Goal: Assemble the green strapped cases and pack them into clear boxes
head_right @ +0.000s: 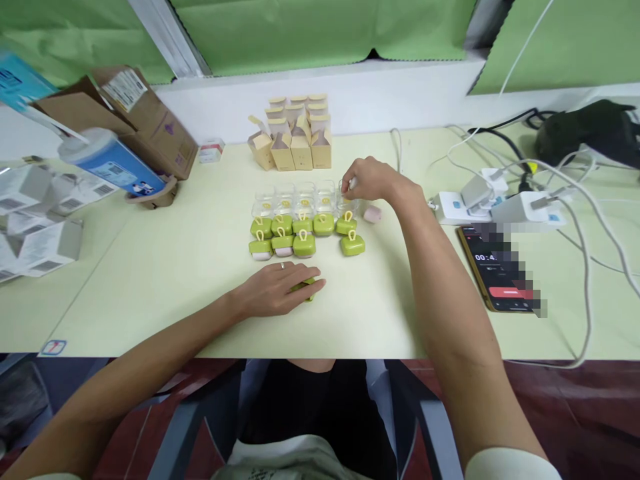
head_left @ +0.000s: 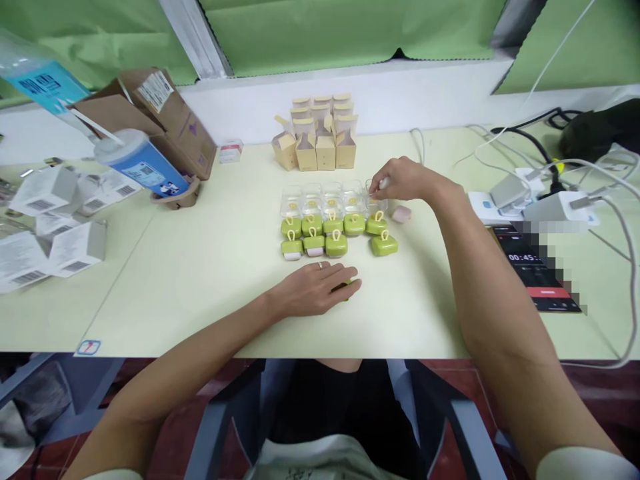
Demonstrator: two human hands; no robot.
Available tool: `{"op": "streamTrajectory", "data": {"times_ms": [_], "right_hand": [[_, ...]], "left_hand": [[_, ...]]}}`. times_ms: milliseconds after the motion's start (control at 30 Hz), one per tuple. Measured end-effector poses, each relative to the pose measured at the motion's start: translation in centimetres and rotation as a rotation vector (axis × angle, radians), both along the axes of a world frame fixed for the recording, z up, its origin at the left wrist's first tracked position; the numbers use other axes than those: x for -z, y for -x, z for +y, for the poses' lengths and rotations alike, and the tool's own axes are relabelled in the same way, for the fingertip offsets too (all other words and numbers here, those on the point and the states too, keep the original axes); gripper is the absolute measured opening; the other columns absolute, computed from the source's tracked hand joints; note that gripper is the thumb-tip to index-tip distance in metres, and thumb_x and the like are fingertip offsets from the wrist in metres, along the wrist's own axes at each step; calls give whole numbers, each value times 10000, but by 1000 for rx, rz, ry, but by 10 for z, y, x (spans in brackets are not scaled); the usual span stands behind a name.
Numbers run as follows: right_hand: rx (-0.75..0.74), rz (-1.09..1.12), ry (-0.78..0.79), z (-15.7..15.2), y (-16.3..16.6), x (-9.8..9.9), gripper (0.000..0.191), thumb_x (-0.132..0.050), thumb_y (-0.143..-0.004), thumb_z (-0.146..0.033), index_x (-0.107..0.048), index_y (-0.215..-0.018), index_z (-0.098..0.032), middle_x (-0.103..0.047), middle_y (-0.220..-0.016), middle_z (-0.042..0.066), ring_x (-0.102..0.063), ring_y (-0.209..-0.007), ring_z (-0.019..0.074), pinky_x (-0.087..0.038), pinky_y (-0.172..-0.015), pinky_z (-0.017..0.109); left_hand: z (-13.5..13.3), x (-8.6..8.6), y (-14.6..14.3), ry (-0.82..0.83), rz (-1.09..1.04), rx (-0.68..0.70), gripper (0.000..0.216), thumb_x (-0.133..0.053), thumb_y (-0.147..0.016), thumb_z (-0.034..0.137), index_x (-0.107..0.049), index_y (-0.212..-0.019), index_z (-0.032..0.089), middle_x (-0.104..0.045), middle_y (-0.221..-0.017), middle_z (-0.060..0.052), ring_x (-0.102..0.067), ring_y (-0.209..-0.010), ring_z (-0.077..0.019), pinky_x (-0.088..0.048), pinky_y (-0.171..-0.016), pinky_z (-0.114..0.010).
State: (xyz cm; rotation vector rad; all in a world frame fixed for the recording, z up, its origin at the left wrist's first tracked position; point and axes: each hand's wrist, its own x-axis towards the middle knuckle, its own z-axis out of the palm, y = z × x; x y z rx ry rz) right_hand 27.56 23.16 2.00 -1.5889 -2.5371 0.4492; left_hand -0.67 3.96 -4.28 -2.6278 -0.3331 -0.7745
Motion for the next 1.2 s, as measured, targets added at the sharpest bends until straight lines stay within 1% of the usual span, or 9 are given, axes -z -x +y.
{"op": "streamTrajectory", "data": {"times_ms": [133, 267, 400, 533, 633, 767, 867, 1067, 1200], "right_hand": [[-4, 18, 8, -1, 2, 1, 148, -806, -907, -196, -899, -1005, -258, -853, -1035, 46, -779, -1053, 287, -610, -1019, 438], [-6, 54, 26, -3, 2, -1, 159, -805, -897, -180, -899, -998, -260, -851, -1010, 32, -769, -1028, 274, -602, -972, 423], [10, 93, 2, -6, -10, -15, 195, -820, -894, -262, -910, -1067, -261, -828, -931, 18, -722, -876, 239, -580, -881, 401], [58, 102, -22, -8, -21, -26, 224, -821, -881, -289, -908, -1085, -260, -801, -852, 7, -676, -789, 218, -553, -827, 383], [37, 91, 29, -6, -18, -21, 182, -838, -845, -275, -906, -1013, -266, -822, -896, 8, -694, -834, 219, -548, -817, 368], [-1, 173, 31, -4, -6, -11, 164, -819, -825, -314, -897, -959, -260, -842, -945, 3, -703, -851, 210, -563, -781, 355], [-6, 177, 40, -5, -2, -9, 175, -813, -824, -363, -889, -932, -248, -836, -936, 10, -694, -832, 209, -575, -792, 364], [-19, 135, 66, -3, -2, -7, 133, -828, -812, -331, -854, -921, -259, -828, -939, 18, -680, -841, 219, -559, -844, 378], [-44, 168, 89, -3, -5, -10, 179, -846, -820, -399, -839, -934, -262, -816, -958, 26, -686, -890, 246, -550, -860, 391]], "left_hand": [[0, -1, 0, 3, -18, 5, 113, -639, -1098, 151, -730, -1162, 133, -799, -1107, -100, -739, -898, -158, -535, -726, -286], [1, 0, 0, 20, -30, 2, 125, -627, -1104, 163, -712, -1194, 150, -799, -1093, -87, -729, -868, -148, -526, -690, -276], [1, 3, 2, 35, -48, -26, 147, -583, -1110, 177, -687, -1212, 199, -813, -1107, -58, -709, -823, -138, -464, -623, -273], [1, 3, 3, 44, -63, -20, 143, -585, -1058, 102, -666, -1113, 207, -823, -1082, -23, -640, -715, -119, -384, -580, -295], [0, 2, 3, 92, -60, -41, 174, -527, -1046, 87, -657, -1072, 200, -834, -1104, -29, -673, -729, -121, -403, -612, -302], [-1, 2, 5, 130, -16, -50, 195, -490, -1032, 95, -654, -1079, 189, -838, -1142, -47, -718, -781, -135, -437, -634, -312], [0, 2, 5, 129, 19, -45, 172, -507, -1038, 105, -649, -1021, 202, -840, -1109, -27, -702, -758, -132, -426, -625, -316], [0, -1, 5, 195, 31, -34, 178, -525, -1007, 62, -660, -1014, 178, -815, -1007, -40, -697, -770, -158, -430, -616, -318], [2, 1, 4, 259, -41, -5, 220, -514, -997, 48, -688, -992, 182, -821, -951, -25, -706, -742, -150, -465, -614, -305]]}}
